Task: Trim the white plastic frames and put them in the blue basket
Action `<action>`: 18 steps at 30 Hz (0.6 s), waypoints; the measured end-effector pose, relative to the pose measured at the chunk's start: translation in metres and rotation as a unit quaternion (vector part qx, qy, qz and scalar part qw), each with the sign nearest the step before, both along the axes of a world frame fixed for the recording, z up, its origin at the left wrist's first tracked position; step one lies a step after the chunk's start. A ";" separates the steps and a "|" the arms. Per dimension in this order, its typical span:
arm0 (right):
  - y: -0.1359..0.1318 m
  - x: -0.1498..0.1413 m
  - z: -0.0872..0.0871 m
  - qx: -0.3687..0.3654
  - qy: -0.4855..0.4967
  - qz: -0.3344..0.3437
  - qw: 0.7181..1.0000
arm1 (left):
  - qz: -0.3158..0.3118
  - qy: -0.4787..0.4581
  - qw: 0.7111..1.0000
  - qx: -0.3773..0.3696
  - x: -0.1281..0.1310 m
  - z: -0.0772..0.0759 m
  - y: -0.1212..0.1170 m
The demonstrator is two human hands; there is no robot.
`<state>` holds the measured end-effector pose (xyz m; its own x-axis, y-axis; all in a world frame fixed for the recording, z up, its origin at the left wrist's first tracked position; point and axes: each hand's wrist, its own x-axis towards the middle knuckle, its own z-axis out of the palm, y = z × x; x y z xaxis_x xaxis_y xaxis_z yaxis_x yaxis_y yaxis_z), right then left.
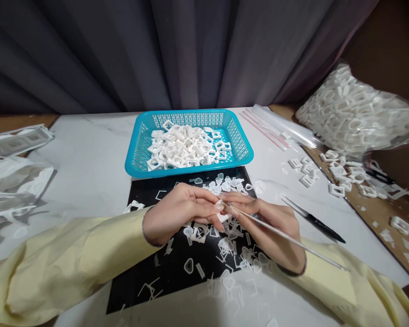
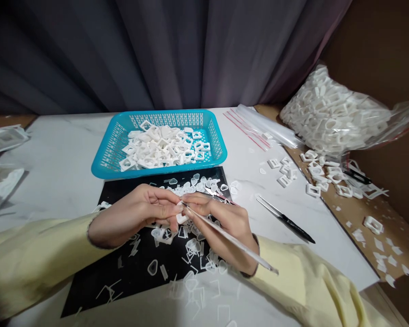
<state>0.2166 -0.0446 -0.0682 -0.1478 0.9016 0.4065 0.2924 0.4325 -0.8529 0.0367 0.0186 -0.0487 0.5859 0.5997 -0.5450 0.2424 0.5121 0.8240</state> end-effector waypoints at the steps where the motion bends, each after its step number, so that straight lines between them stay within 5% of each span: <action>1: 0.000 0.000 0.000 -0.001 0.000 0.000 1.000 | 0.002 0.001 1.000 0.002 0.000 0.000 0.000; 18: -0.003 -0.002 0.001 0.057 -0.069 -0.002 0.996 | 0.018 0.001 1.000 -0.014 0.002 0.001 -0.001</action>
<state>0.2146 -0.0471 -0.0668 -0.2063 0.8516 0.4818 0.4045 0.5226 -0.7505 0.0389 0.0179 -0.0480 0.5627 0.6055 -0.5628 0.2250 0.5429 0.8091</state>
